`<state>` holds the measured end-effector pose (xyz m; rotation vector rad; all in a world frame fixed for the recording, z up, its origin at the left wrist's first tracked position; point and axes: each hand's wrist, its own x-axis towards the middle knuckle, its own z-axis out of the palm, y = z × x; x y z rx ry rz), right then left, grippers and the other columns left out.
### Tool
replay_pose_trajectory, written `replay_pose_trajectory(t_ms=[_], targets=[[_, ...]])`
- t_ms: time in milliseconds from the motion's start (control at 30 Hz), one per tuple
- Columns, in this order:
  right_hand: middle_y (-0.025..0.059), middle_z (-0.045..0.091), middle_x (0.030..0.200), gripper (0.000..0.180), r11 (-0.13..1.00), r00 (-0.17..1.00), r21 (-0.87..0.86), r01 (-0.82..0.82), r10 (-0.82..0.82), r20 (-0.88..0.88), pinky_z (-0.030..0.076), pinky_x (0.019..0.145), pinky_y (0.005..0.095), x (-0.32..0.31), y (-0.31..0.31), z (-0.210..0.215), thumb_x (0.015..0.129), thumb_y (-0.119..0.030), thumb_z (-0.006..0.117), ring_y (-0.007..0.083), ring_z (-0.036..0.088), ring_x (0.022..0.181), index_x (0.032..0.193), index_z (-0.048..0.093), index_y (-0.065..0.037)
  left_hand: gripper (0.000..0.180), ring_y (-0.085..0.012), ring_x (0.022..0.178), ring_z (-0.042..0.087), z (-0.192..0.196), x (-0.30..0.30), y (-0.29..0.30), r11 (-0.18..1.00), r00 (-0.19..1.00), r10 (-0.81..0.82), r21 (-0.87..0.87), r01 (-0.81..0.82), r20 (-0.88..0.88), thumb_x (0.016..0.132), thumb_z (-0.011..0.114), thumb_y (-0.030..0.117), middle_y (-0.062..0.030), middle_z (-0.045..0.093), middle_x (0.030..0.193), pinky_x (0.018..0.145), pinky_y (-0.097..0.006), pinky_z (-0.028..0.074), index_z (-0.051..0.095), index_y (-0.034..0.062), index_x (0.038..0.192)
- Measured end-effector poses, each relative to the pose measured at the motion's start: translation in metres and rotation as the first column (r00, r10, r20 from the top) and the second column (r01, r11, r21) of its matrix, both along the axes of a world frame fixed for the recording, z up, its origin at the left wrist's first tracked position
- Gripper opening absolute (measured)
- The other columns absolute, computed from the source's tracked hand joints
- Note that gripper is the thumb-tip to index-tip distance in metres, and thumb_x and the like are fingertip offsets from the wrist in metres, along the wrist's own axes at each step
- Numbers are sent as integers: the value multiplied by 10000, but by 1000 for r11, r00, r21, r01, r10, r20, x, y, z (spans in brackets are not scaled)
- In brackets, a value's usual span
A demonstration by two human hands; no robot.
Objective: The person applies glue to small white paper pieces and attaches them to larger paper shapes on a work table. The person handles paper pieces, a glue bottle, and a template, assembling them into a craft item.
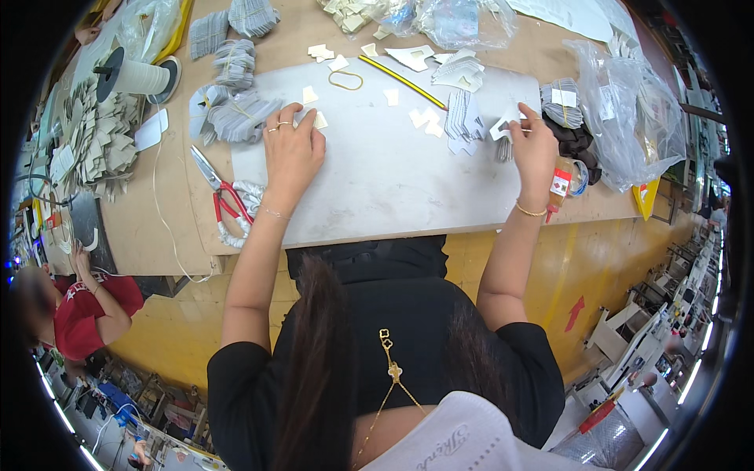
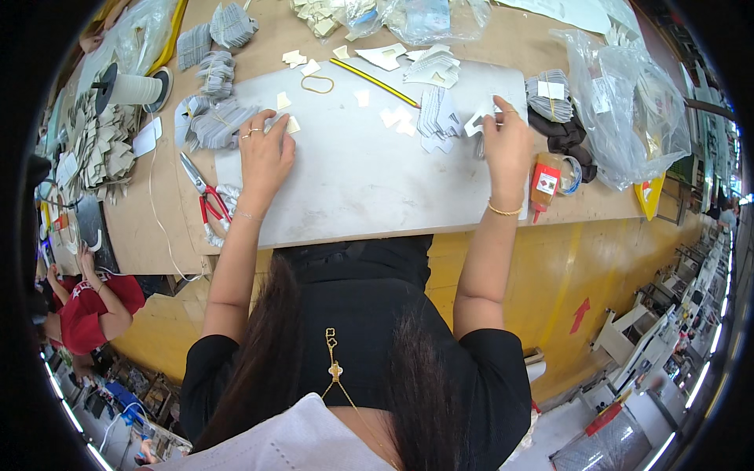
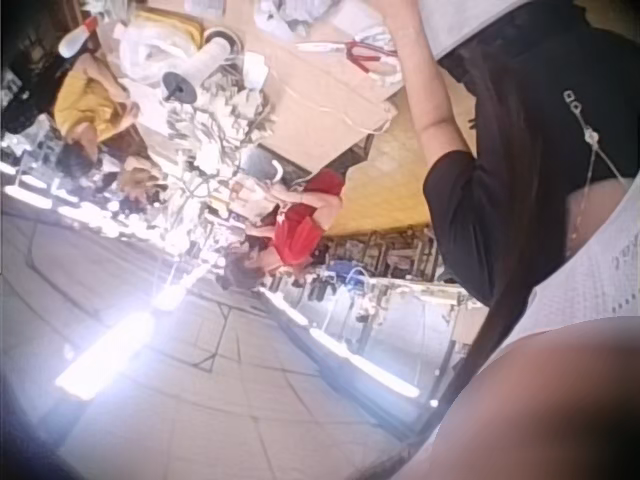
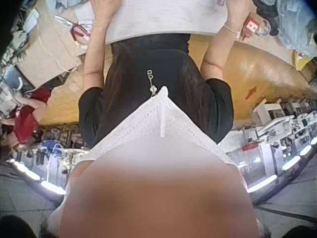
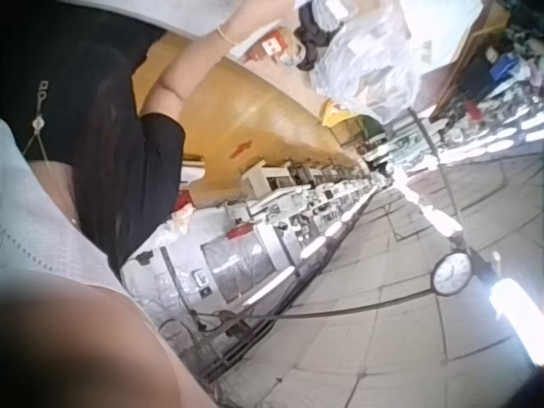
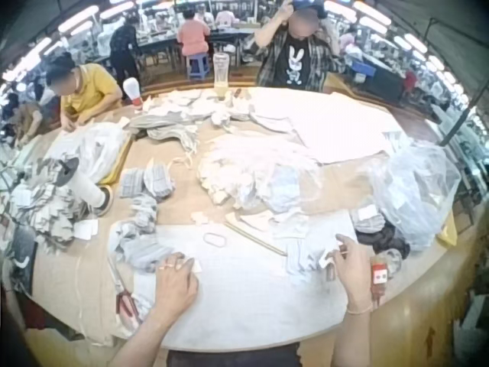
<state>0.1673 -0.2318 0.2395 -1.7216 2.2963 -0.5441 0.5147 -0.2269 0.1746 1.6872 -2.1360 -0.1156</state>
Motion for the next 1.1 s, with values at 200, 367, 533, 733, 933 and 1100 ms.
replay_pose_trajectory(t_ms=[200,367,533,733,933,1100], targets=[[71,596,958,401,983,635,-14,180,-106,765,544,673,254,-8,10,6,838,-57,636,138,638,789,1215,532,32,288,-306,1003,483,8,-15,12,990,991,133,37,-134,22,729,593,112,-142,560,1064,850,-414,389,652,-2,986],[99,626,979,295,995,403,58,87,-88,911,550,705,260,16,25,0,856,-69,633,138,634,873,1127,545,7,282,-291,968,479,23,-27,31,972,983,158,163,-171,92,722,601,138,-129,553,1029,821,-415,363,643,-1,965],[113,667,925,237,975,331,210,-71,-176,927,546,638,232,52,37,-19,857,-101,649,133,646,809,1060,559,-21,310,-297,1031,466,28,-33,49,928,989,146,350,-130,-19,759,622,160,-116,544,1073,879,-411,327,620,28,1039],[54,600,865,252,965,350,211,-155,-146,925,533,617,202,82,30,-30,846,-94,658,110,625,692,1071,588,-4,460,-292,1011,444,15,-22,42,948,962,232,254,-191,-145,730,717,214,-113,507,1073,861,-412,322,547,33,1117],[53,578,870,271,965,417,194,-179,-104,903,517,594,192,89,17,-26,824,-68,670,106,622,662,1071,594,13,454,-296,1036,427,4,-34,36,930,956,234,326,-168,-175,699,734,213,-99,481,1083,892,-407,318,566,74,1098],[32,623,799,263,961,432,172,-217,-64,899,490,584,203,90,14,-26,804,-75,691,82,611,686,1043,607,-4,439,-270,1035,442,8,-41,35,931,960,137,363,-40,-246,697,721,188,-100,495,1080,872,-401,310,569,94,1098]])
